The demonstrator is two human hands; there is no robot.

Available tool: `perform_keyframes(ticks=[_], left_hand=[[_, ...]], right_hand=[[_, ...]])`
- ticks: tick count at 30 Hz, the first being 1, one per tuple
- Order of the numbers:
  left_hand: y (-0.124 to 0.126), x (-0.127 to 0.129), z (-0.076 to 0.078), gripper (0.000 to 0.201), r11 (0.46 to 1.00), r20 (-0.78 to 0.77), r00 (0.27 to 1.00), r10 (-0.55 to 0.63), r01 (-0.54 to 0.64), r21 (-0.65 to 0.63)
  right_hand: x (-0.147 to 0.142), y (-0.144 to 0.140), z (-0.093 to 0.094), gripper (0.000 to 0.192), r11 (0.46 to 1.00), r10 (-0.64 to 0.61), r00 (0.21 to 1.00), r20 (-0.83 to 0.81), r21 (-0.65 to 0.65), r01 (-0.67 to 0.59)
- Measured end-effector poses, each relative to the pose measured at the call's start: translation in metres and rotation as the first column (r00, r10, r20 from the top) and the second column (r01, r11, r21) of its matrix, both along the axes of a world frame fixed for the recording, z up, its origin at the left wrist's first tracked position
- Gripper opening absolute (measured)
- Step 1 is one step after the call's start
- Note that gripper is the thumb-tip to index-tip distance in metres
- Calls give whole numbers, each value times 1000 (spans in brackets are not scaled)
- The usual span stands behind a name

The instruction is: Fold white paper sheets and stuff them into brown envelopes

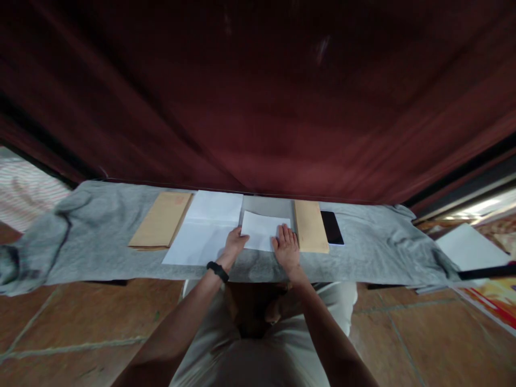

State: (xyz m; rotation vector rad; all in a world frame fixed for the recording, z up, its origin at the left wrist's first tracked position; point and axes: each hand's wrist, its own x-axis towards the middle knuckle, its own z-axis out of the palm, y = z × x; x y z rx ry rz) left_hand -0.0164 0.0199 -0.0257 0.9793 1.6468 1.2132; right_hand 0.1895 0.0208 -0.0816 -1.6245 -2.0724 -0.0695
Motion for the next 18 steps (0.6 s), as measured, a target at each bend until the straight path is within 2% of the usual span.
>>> perform_keyframes(ticks=[6,8,10,12,14,16,18], left_hand=[[-9,-1,7,23,1000,97,995,-2,0,13],[-11,0,11,27,999,126,992,-7,3,32],[-14,3,18,29,998,151,988,-19,11,55],[-16,7,30,28,996,164,986,-43,29,86],[-20,12,46,29,991,164,984,-77,57,120],[-25,14,63,36,986,166,981,-104,79,148],[-29,13,75,50,981,212,969,-124,87,176]], right_hand=[[4,-24,13,53,1000,8,1000,-30,11,-8],[1,-36,22,57,998,64,998,-14,8,-64],[-6,-46,34,65,982,186,982,16,-7,-186],[-14,-51,46,65,962,273,962,30,-38,-272],[-21,-50,59,57,959,273,962,-11,-72,-273],[-25,-44,72,55,965,236,965,-117,-89,-247],[-28,-35,84,53,974,198,938,-284,-52,-221]])
